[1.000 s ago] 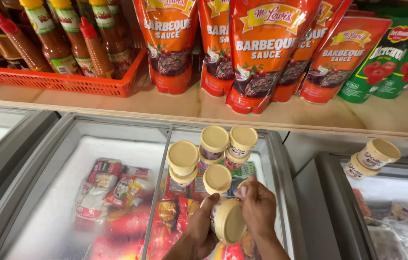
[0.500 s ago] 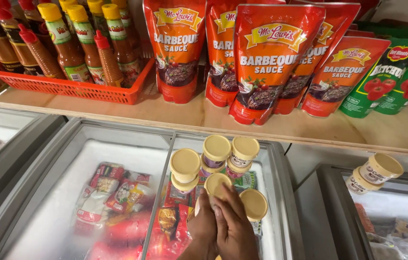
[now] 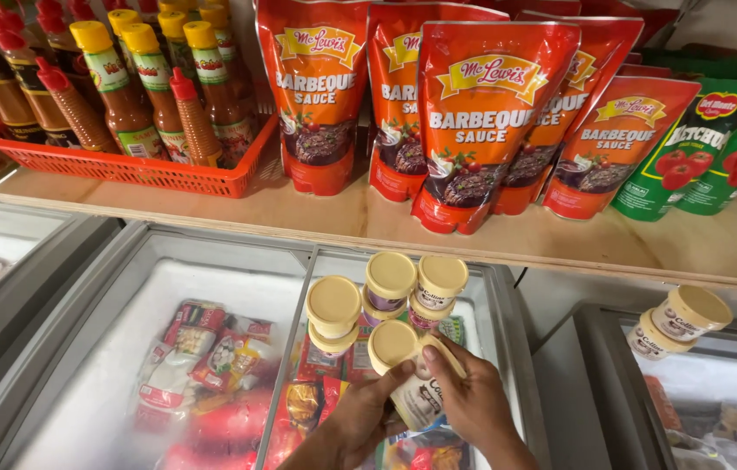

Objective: Wiping condensation off of dip glaze tubs and organizing them onto a retail shelf.

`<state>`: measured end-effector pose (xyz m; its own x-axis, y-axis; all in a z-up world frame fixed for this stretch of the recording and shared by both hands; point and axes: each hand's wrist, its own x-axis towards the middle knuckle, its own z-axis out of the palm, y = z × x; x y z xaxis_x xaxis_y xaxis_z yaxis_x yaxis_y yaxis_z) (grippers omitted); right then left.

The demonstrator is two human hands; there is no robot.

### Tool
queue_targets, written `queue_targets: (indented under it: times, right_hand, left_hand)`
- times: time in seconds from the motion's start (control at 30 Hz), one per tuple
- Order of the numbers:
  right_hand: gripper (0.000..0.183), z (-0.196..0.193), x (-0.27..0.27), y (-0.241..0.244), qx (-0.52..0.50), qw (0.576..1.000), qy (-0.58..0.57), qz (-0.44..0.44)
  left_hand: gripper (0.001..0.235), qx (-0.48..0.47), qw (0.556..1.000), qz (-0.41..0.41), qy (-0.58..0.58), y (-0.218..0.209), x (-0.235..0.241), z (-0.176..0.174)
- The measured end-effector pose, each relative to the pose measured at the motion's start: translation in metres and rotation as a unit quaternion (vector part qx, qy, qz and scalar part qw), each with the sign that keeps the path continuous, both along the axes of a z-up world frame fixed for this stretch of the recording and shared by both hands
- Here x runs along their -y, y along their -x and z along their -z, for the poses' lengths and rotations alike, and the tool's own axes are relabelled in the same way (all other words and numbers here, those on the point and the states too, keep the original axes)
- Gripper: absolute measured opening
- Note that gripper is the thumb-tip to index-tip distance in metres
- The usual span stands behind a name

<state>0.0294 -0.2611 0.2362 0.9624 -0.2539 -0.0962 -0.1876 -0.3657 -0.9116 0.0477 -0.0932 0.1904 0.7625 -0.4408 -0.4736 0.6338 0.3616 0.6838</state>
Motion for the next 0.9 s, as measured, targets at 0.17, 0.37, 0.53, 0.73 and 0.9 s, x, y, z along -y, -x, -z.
queue_targets:
  times: [0.17, 0.37, 0.53, 0.73, 0.9]
  right_hand:
    - [0.037, 0.042, -0.004, 0.0, 0.294, 0.954, -0.052, -0.019]
    - [0.04, 0.006, -0.032, 0.003, 0.436, 0.846, -0.257, 0.167]
    - [0.059, 0.05, -0.043, -0.002, 0.347, 0.917, 0.151, 0.128]
    - [0.045, 0.039, -0.001, -0.028, -0.063, 0.874, -0.451, 0.168]
    - [0.037, 0.05, 0.008, -0.024, -0.074, 0.788, -0.608, 0.064]
  left_hand:
    - [0.06, 0.017, 0.965, 0.26, 0.015, -0.011, -0.022, -0.014]
    - [0.06, 0.099, 0.994, 0.043, -0.031, 0.002, 0.011, -0.027]
    - [0.056, 0.221, 0.959, -0.09, -0.151, 0.004, 0.035, -0.009]
    - [0.062, 0.277, 0.958, -0.045, -0.058, 0.011, 0.031, 0.006]
    - [0.077, 0.353, 0.889, -0.06, -0.285, 0.019, 0.033, -0.013]
